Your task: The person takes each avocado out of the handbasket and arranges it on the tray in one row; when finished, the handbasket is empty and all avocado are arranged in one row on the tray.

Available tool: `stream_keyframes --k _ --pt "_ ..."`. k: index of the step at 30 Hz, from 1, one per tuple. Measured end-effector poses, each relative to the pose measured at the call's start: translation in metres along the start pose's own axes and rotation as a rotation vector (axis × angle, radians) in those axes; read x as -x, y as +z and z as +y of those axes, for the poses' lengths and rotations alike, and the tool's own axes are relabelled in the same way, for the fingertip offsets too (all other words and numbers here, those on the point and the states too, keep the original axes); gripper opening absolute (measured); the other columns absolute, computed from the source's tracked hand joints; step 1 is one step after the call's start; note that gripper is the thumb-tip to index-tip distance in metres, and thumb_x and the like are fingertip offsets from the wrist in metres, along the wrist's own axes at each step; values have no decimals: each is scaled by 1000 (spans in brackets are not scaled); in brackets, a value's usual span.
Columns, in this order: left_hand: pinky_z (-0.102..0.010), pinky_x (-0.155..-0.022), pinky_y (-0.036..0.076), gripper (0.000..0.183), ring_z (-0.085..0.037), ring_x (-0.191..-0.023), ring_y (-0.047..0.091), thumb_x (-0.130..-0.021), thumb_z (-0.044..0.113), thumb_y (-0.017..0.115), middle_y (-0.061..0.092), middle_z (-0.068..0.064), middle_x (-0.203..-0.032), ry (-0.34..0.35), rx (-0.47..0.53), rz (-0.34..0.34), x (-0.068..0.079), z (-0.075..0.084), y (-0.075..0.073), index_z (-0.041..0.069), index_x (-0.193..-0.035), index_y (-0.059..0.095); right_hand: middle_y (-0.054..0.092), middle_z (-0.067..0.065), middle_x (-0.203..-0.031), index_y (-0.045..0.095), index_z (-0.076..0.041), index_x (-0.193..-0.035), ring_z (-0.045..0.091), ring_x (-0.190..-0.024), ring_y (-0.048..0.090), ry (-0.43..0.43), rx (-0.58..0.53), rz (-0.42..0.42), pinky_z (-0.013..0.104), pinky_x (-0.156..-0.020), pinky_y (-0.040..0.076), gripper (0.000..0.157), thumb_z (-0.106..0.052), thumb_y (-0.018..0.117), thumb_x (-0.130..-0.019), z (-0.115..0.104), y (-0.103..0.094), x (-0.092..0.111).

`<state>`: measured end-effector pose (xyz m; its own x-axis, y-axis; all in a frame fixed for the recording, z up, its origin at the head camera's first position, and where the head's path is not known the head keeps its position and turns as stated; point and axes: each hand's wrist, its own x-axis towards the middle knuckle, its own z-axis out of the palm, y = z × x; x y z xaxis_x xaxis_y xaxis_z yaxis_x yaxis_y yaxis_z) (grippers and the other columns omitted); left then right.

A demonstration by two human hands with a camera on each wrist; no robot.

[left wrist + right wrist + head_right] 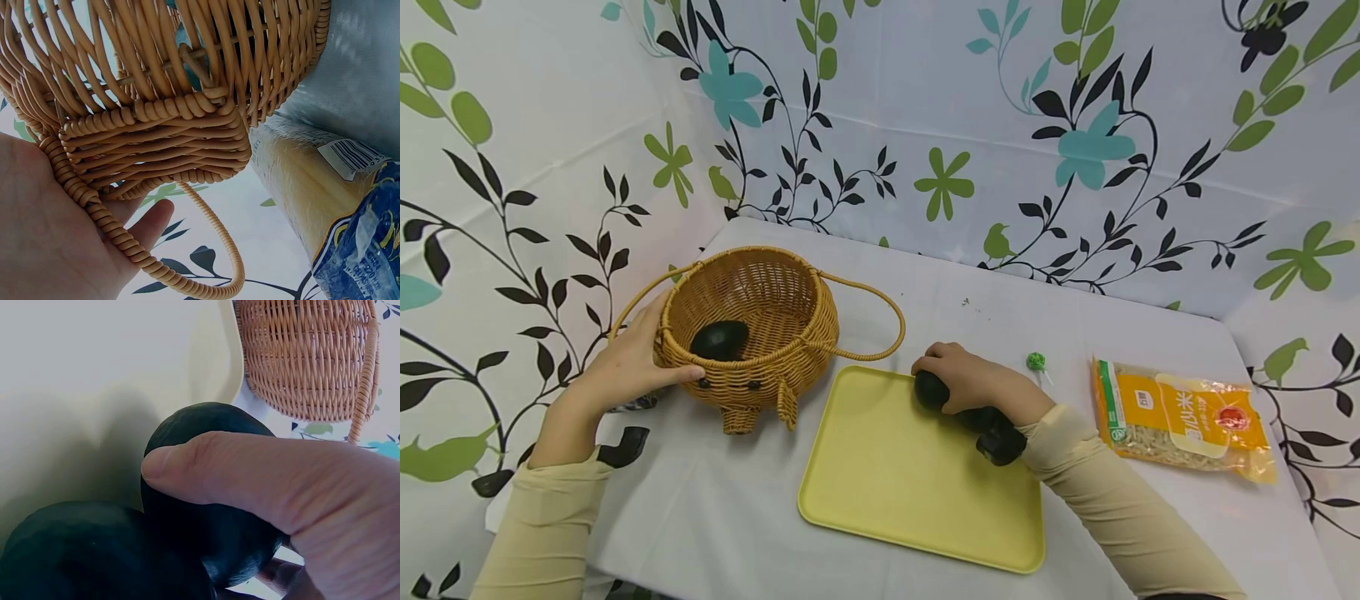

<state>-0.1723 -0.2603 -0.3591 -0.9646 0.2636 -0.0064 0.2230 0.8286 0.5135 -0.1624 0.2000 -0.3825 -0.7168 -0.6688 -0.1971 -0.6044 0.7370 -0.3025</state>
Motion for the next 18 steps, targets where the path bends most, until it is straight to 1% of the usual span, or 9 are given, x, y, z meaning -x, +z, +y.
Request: stream_keyframes --k 13,18 --pt "-69 -98 30 122 -48 -134 30 -69 59 74 22 -22 -153 9 -4 2 0 0 0 21 -152 -8 50 17 -124 55 -11 -124 32 -113 49 -24 13 -1 47 -92 46 58 -9 78 -70 1 3 0" --pt "-69 -98 30 123 -48 -134 30 -70 59 74 22 -22 -153 10 -3 1 1 1 0 21 -152 -8 50 17 -124 55 -9 -125 33 -113 50 -35 0 -1 47 -92 46 59 -9 77 -70 0 5 0"
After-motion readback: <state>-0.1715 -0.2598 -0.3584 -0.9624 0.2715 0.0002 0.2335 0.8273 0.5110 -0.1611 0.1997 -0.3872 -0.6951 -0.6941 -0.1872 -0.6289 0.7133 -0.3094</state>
